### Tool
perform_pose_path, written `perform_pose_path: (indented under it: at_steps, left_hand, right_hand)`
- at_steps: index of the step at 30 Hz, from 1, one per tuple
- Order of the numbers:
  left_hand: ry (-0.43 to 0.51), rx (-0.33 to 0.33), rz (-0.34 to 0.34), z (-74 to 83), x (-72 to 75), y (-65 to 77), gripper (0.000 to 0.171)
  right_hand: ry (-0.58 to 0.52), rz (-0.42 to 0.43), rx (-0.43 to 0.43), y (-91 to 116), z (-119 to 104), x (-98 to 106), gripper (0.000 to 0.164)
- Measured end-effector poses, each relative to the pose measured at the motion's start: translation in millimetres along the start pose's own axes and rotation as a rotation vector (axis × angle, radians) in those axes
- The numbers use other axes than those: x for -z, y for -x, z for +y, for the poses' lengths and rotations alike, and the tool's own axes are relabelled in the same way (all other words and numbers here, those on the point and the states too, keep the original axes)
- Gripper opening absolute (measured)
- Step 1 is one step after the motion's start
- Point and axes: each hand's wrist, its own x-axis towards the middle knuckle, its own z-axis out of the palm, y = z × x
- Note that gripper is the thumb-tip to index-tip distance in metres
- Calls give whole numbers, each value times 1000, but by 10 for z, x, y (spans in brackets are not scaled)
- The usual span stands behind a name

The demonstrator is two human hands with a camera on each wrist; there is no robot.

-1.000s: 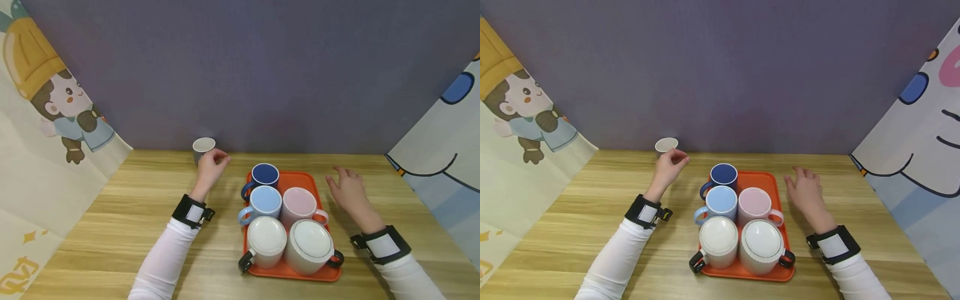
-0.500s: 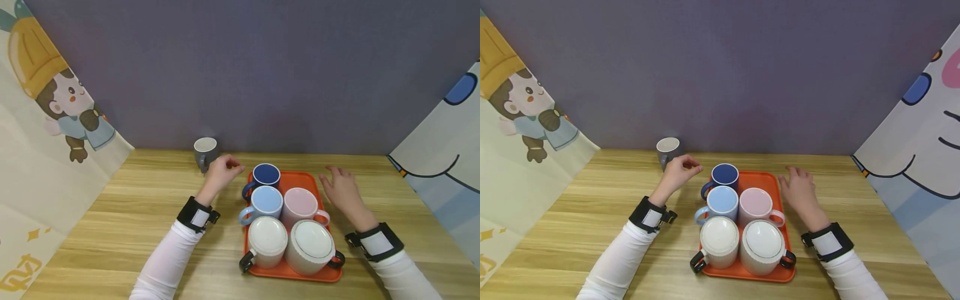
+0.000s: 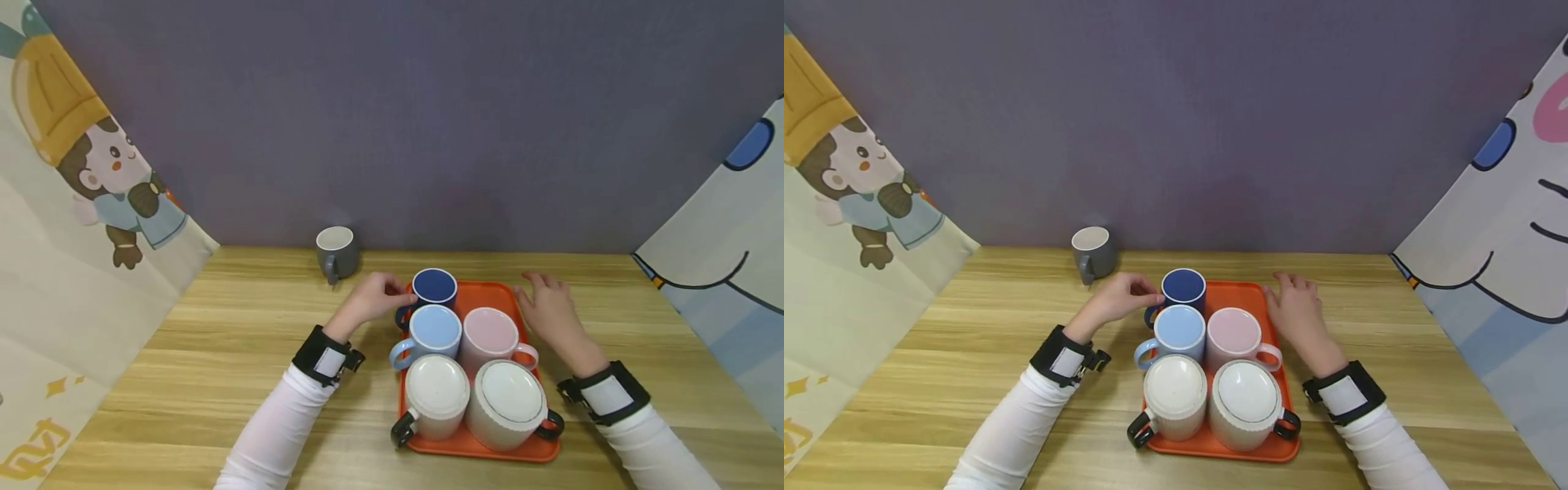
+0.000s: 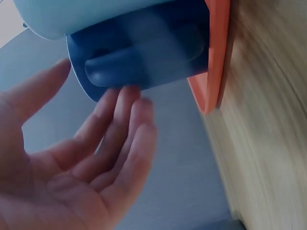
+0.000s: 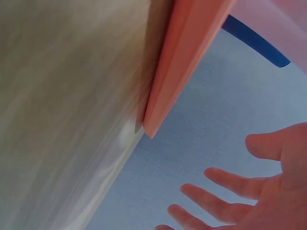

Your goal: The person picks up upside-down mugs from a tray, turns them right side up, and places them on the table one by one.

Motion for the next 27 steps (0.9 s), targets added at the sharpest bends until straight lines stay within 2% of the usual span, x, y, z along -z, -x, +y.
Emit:
perform_pose_path:
  at_steps: [4, 8, 12, 27]
  left_hand:
    - [27, -1, -71, -1, -46, -109, 24]
    - [45, -10, -105, -4, -114, -232, 23]
    - [37, 15, -87, 20, -153, -340, 23]
    - [4, 19, -7, -22, -224, -383, 24]
  right_hand:
    - [1, -8, 37, -162, 62, -18, 40]
    - [2, -28, 49, -324, 125, -33, 41]
    - [-3, -49, 78, -490, 178, -46, 41]
    - [-25, -35, 96, -523, 110, -112, 40]
